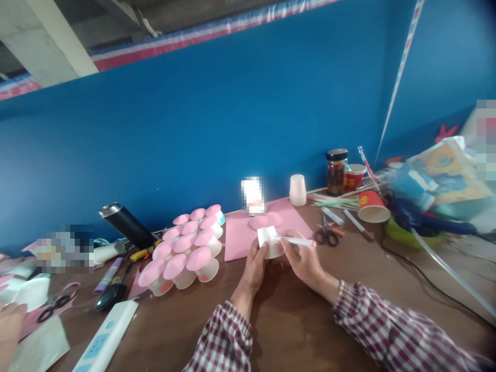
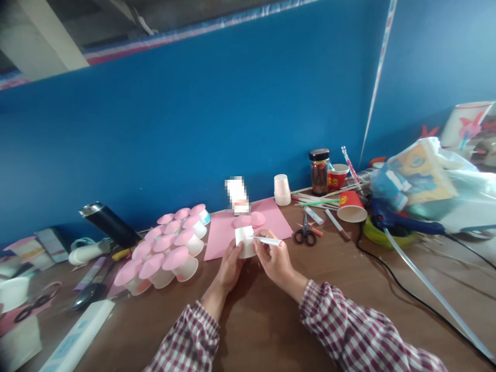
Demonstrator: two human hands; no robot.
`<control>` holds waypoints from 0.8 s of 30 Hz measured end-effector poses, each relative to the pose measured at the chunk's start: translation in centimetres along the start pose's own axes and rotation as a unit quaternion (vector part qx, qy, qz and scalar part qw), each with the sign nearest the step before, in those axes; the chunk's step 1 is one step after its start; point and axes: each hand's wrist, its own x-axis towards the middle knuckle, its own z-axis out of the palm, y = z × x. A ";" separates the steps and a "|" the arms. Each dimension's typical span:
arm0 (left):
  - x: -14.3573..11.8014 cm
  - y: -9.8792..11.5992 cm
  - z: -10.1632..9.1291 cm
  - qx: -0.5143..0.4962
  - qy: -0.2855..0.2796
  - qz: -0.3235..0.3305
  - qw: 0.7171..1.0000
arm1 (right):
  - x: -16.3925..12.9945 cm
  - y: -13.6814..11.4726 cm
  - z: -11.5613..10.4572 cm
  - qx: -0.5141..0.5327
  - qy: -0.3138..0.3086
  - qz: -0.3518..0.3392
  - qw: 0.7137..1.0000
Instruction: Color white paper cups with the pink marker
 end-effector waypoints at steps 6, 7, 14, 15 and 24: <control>0.0 0.0 -0.1 0.006 0.002 -0.003 1.000 | -0.1 0.0 -0.1 -0.017 -0.002 -0.005 1.000; 0.0 0.0 -0.1 0.003 0.001 -0.003 1.000 | -0.1 0.0 -0.1 -0.018 -0.001 -0.007 1.000; -0.1 0.2 0.2 -0.014 -0.002 -0.006 1.000 | 0.3 -0.1 -0.2 -0.009 0.004 -0.003 1.000; -0.1 0.3 0.2 -0.013 -0.002 -0.004 1.000 | 0.4 -0.2 -0.2 -0.009 0.003 -0.001 1.000; -0.2 0.3 0.3 -0.019 0.002 -0.008 1.000 | 0.3 -0.2 -0.4 -0.005 0.008 -0.002 1.000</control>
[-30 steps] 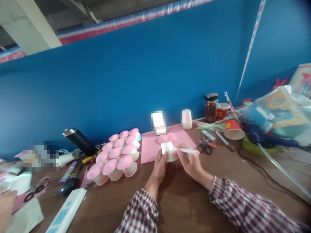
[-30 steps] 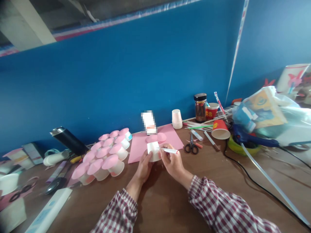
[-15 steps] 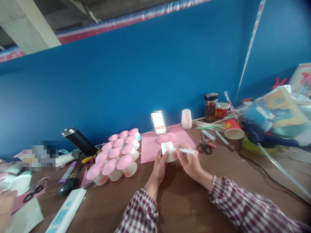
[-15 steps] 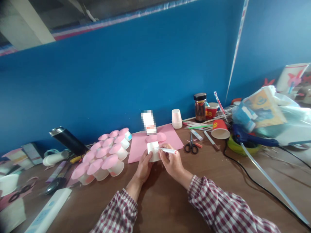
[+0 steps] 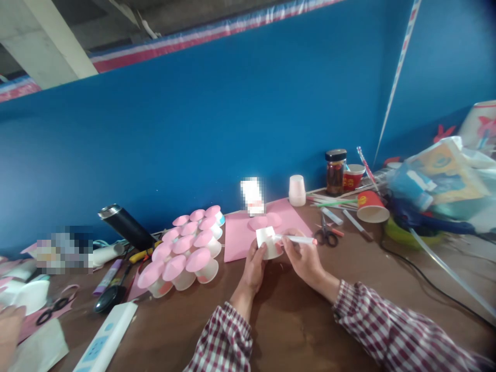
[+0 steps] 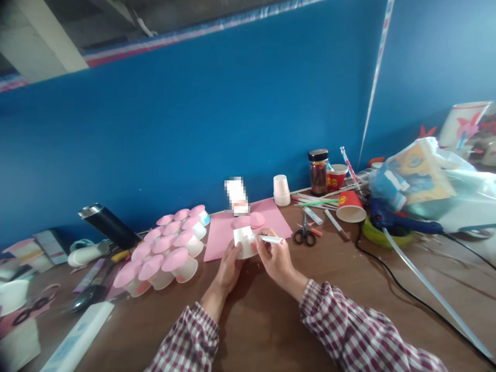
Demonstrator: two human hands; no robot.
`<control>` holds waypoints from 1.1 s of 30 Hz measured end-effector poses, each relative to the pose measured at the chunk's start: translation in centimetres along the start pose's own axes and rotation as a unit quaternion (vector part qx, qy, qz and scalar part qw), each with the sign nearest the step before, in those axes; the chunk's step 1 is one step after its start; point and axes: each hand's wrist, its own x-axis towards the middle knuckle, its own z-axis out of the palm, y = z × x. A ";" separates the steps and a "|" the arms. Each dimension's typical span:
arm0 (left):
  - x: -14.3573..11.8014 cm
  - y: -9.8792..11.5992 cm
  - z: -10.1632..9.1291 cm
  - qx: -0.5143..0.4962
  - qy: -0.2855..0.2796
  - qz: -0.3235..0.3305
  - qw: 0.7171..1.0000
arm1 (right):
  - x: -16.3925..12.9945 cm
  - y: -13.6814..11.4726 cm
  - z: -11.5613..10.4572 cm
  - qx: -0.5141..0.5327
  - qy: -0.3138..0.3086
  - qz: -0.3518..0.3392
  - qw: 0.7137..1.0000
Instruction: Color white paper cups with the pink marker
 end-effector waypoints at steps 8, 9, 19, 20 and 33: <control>0.0 0.1 0.1 0.002 0.003 0.002 1.000 | 0.0 0.1 0.0 0.008 0.022 -0.002 1.000; 0.0 0.1 0.1 0.004 0.000 0.004 1.000 | 0.0 0.1 0.1 0.010 0.018 -0.001 1.000; 0.0 -0.1 -0.2 0.022 -0.014 0.004 1.000 | -0.1 -0.4 0.0 0.009 0.002 0.002 1.000; 0.0 -0.1 -0.1 0.023 -0.015 0.004 1.000 | -0.1 -0.3 0.0 0.005 0.000 0.003 1.000; 0.1 -0.2 -0.2 0.015 -0.002 0.002 1.000 | -0.1 -0.3 0.0 -0.018 -0.008 -0.005 1.000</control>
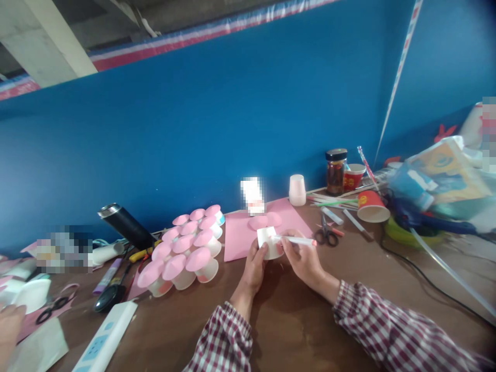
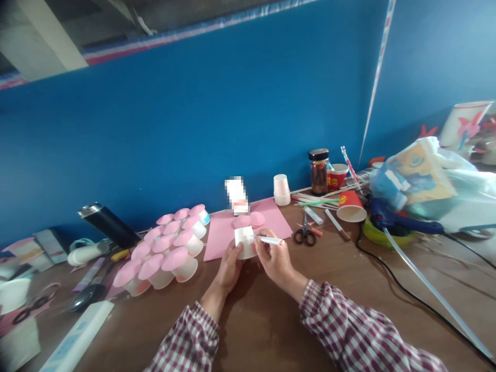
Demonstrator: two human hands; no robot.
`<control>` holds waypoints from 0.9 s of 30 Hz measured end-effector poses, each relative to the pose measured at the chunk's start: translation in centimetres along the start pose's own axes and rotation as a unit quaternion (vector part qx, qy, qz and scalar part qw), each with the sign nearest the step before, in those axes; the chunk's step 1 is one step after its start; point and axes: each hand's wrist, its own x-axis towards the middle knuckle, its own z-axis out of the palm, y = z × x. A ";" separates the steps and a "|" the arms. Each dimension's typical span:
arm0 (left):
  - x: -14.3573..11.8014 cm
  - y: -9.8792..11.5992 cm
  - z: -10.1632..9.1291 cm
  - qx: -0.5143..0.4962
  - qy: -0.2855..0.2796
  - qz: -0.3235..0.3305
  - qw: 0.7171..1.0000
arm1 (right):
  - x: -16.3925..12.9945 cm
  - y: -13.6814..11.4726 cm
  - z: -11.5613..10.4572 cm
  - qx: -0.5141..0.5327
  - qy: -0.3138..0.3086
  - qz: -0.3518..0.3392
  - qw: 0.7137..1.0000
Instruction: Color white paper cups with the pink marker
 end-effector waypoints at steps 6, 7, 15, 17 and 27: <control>0.0 0.1 0.2 -0.017 0.003 -0.002 1.000 | -0.1 0.1 0.1 -0.010 -0.001 -0.004 1.000; 0.0 0.1 0.1 -0.018 0.005 -0.003 1.000 | -0.1 0.1 0.1 -0.009 -0.002 -0.003 1.000; -0.1 0.0 0.0 -0.022 0.005 -0.003 1.000 | -0.4 0.1 0.2 0.009 -0.008 -0.006 1.000; -0.1 0.0 0.1 -0.022 0.007 -0.006 1.000 | -0.5 0.0 0.2 0.011 -0.011 -0.003 1.000; 0.0 0.0 0.1 -0.023 0.002 0.005 1.000 | -0.6 0.4 0.3 0.011 -0.013 0.000 1.000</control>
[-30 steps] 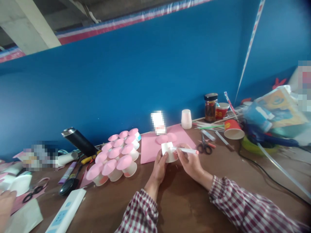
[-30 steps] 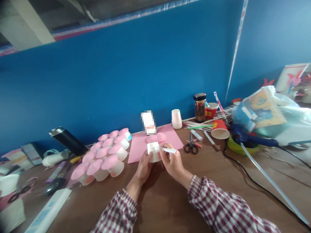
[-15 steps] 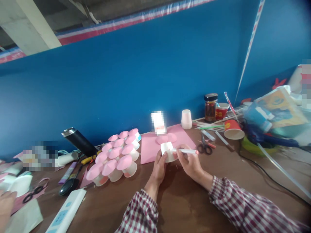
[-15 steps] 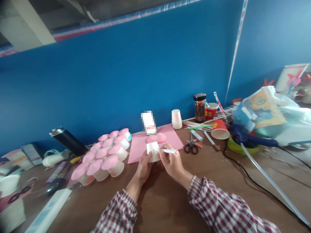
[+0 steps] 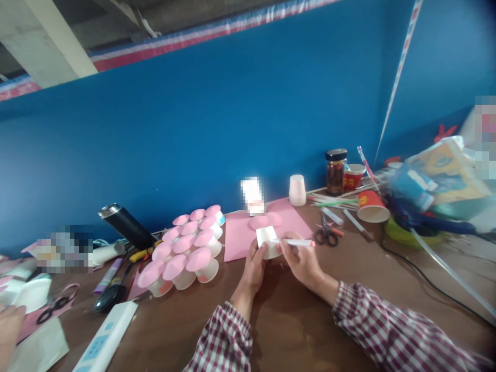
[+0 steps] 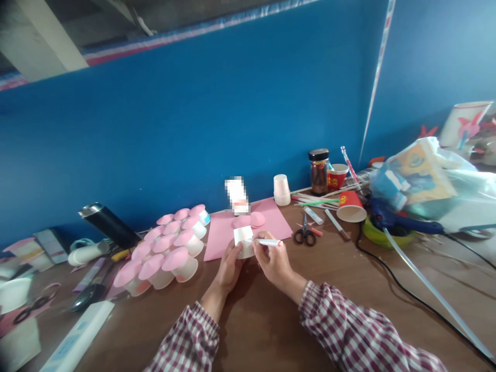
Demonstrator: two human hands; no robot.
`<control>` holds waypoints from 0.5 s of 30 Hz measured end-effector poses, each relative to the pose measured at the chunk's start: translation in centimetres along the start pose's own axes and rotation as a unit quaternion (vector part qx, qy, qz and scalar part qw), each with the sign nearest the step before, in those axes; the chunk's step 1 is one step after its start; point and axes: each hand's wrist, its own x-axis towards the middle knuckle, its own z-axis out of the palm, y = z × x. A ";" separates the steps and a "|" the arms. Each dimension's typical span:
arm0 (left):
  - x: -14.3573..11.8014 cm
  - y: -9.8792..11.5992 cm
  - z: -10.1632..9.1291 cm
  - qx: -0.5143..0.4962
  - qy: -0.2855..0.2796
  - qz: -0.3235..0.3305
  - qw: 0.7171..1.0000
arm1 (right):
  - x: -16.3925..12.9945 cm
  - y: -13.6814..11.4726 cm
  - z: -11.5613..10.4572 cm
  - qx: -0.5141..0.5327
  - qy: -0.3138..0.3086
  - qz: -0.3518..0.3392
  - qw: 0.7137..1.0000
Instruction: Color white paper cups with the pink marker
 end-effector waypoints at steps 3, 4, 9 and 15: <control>0.0 0.1 0.1 -0.008 0.000 0.002 1.000 | 0.2 -0.1 -0.2 -0.012 0.008 -0.008 1.000; 0.0 0.1 0.1 -0.011 0.000 0.003 1.000 | 0.3 -0.2 -0.2 -0.016 0.011 -0.011 1.000; -0.1 0.1 0.1 -0.012 0.009 -0.001 1.000 | 0.6 -0.4 -0.4 -0.016 0.019 -0.010 1.000; -0.2 0.3 0.0 -0.044 0.010 -0.012 0.999 | 0.6 0.4 -0.2 -0.005 0.063 -0.007 0.998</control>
